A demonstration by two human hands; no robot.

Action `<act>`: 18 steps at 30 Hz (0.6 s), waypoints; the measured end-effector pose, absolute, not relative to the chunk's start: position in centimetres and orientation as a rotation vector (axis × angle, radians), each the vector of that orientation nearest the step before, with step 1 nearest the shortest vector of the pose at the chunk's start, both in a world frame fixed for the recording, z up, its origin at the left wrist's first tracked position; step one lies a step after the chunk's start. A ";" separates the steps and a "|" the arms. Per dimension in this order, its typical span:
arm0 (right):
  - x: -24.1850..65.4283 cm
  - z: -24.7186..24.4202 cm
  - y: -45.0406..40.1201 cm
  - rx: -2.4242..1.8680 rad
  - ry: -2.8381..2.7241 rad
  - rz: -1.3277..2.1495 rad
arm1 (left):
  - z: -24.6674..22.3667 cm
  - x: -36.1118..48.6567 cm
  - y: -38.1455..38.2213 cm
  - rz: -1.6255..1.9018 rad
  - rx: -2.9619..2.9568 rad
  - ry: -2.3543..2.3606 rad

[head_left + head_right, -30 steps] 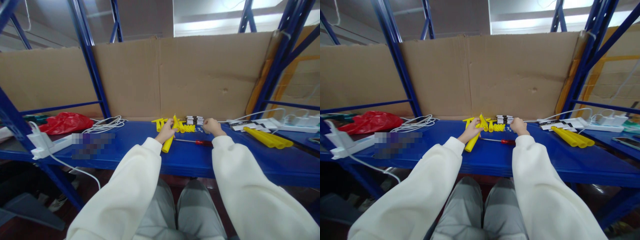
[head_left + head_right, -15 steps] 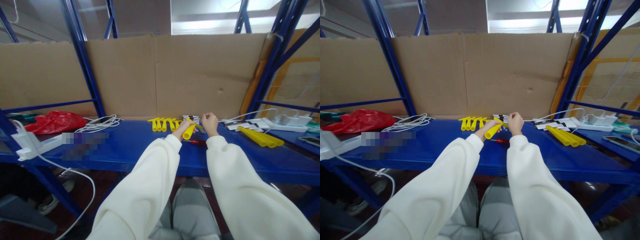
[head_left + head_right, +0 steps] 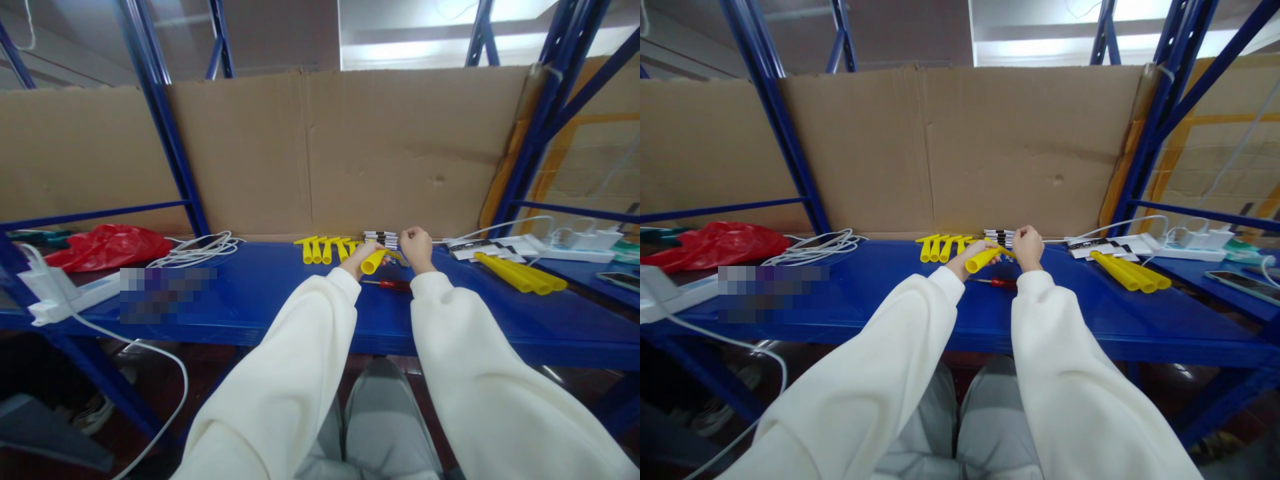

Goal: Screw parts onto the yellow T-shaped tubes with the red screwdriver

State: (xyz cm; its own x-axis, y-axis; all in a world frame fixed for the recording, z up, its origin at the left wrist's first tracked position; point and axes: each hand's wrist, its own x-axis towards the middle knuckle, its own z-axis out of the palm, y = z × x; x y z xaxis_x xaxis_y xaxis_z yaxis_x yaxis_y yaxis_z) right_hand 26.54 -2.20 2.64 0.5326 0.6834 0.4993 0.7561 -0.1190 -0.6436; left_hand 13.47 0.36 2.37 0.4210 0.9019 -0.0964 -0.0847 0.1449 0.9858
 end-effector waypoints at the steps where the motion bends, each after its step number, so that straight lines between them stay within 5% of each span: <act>1: 26.6 2.6 -2.1 -1.860 -1.209 -0.092 | 2.6 13.0 0.3 0.877 1.218 0.860; 13: 26.0 0.6 0.3 -1.862 -2.102 0.241 | 3.3 3.2 1.8 1.630 1.907 1.106; 18: 25.5 0.4 0.3 -1.754 -2.170 0.269 | 2.8 1.4 0.2 1.531 2.509 1.251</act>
